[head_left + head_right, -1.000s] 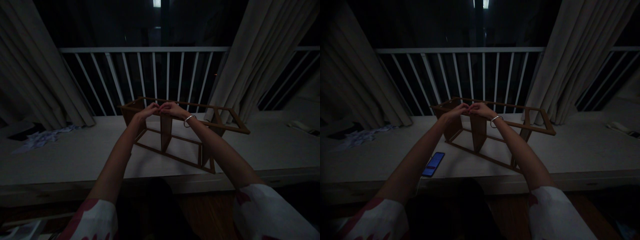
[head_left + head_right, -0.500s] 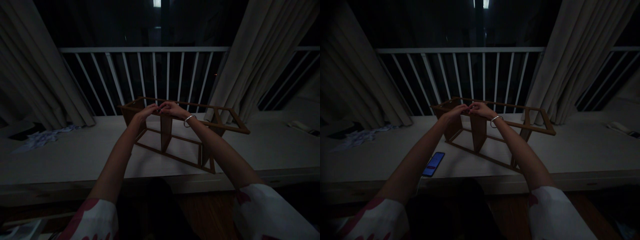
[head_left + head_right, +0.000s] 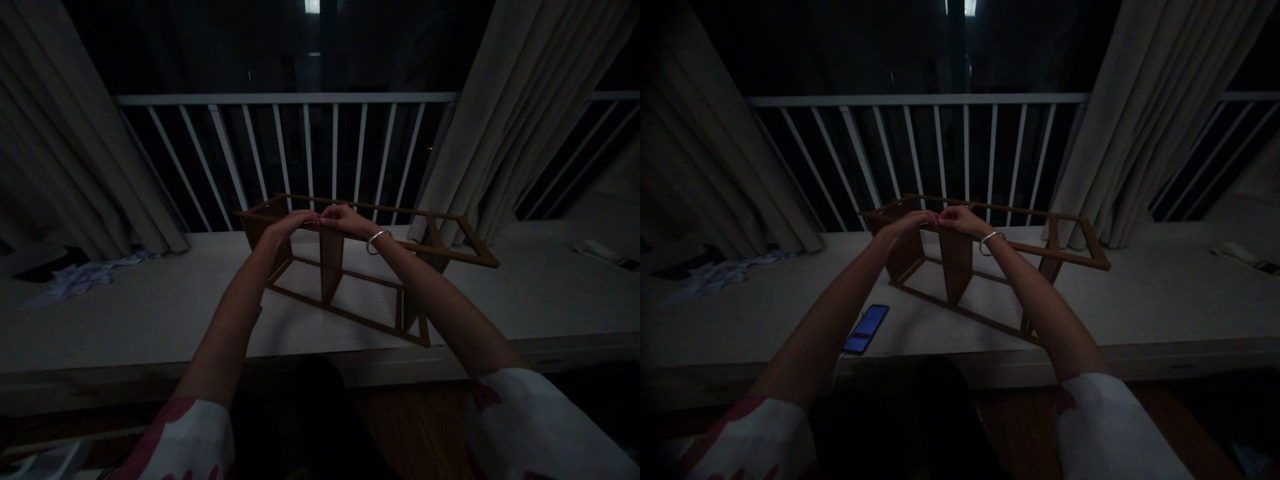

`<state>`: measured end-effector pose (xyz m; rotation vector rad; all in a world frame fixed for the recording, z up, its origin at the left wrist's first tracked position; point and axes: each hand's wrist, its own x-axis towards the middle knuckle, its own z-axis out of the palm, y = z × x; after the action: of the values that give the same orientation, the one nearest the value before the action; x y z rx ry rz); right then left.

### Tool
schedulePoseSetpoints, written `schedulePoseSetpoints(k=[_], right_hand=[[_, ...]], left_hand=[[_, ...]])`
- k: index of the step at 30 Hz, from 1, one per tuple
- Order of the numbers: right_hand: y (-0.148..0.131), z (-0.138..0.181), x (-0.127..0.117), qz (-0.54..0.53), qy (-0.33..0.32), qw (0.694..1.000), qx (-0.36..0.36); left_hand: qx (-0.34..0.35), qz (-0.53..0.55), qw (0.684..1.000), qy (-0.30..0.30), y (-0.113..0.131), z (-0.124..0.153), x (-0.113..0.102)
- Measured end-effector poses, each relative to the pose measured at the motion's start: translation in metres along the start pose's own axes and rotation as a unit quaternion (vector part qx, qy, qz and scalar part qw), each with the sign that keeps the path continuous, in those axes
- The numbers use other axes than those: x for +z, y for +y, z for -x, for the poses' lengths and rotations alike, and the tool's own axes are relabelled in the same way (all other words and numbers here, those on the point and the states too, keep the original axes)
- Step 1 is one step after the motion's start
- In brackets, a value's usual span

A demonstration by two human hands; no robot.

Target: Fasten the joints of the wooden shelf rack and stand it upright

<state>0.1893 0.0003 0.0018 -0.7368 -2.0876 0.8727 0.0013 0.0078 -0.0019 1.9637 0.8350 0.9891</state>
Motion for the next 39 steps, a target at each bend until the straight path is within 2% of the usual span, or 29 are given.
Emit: schedulePoseSetpoints(k=[6, 14, 21, 28, 39], right_hand=[[0.000, 0.000, 0.000, 0.004, 0.001, 1.000, 0.001], [0.002, 0.000, -0.001, -0.002, -0.001, 1.000, 0.012], [0.002, 0.000, 0.000, 0.007, 0.008, 0.999, 0.040], [-0.002, 0.003, -0.001, 0.017, 0.012, 0.999, 0.047], [0.008, 0.000, -0.001, 0.010, 0.008, 0.999, 0.040]], left_hand=[[-0.021, -0.011, 1.000, 0.013, 0.003, 0.002, 0.002], [-0.037, 0.040, 0.998, -0.011, 0.007, 0.006, 0.002], [-0.022, 0.013, 1.000, 0.000, 0.009, 0.010, 0.004], [-0.008, 0.018, 1.000, -0.015, 0.015, 0.013, 0.005], [-0.026, 0.020, 0.999, -0.024, 0.006, 0.009, 0.002]])
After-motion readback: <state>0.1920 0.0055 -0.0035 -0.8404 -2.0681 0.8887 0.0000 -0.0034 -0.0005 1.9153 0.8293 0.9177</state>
